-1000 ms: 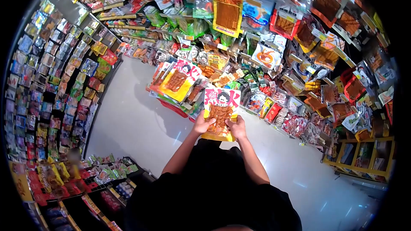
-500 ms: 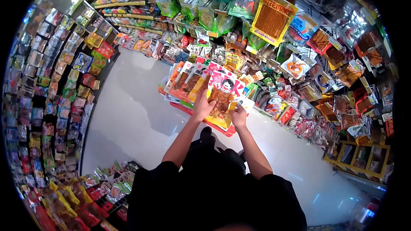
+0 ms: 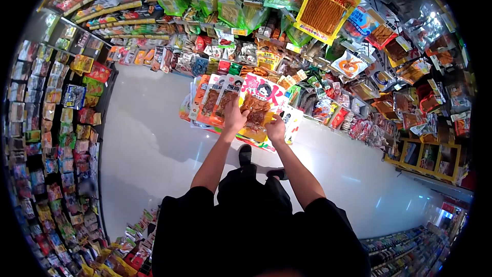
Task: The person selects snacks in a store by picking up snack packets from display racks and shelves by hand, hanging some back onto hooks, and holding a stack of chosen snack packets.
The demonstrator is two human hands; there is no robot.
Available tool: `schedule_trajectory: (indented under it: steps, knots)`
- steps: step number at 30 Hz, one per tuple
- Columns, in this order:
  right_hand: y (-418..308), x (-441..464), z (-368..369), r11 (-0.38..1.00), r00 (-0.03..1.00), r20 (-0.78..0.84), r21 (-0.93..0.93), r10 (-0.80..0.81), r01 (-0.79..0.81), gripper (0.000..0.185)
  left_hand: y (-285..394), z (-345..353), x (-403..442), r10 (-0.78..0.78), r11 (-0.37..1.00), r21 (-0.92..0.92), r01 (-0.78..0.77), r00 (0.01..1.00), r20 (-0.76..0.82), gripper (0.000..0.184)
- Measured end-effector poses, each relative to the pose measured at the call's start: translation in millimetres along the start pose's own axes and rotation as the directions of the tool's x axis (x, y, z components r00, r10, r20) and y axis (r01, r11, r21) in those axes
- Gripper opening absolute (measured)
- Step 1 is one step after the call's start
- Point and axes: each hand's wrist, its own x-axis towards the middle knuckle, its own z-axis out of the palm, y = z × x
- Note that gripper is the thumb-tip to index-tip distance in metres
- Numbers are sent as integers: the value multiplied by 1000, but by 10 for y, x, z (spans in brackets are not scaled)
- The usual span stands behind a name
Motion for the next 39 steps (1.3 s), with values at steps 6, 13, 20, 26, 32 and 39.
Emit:
schedule_trajectory:
  steps: [6,13,20,26,32,39]
  knots:
    - [5,-95,-40,997,998,-29,-65,-53,51,55,-94,105,-38,117,993,14,-116,985,-124,66]
    - [348,-121,-159,999,998,-37,-5,-54,54,55,-25,82,-64,112,993,53,-105,982,-152,69]
    - [1003,-298,-672,988,990,-62,102,125,-118,54,-38,102,6,95,994,73,-85,986,-139,72]
    - [2256,-496,-1062,921,925,-84,160,371,-355,52,40,71,-31,83,986,158,-60,987,-141,71]
    - [3248,-1224,-1602,708,708,-26,68,705,-703,23,151,204,-257,175,956,276,-97,946,-275,63]
    - [4185,-1680,-1780,587,639,57,341,767,-735,20,829,687,-923,491,865,298,-404,804,-334,48]
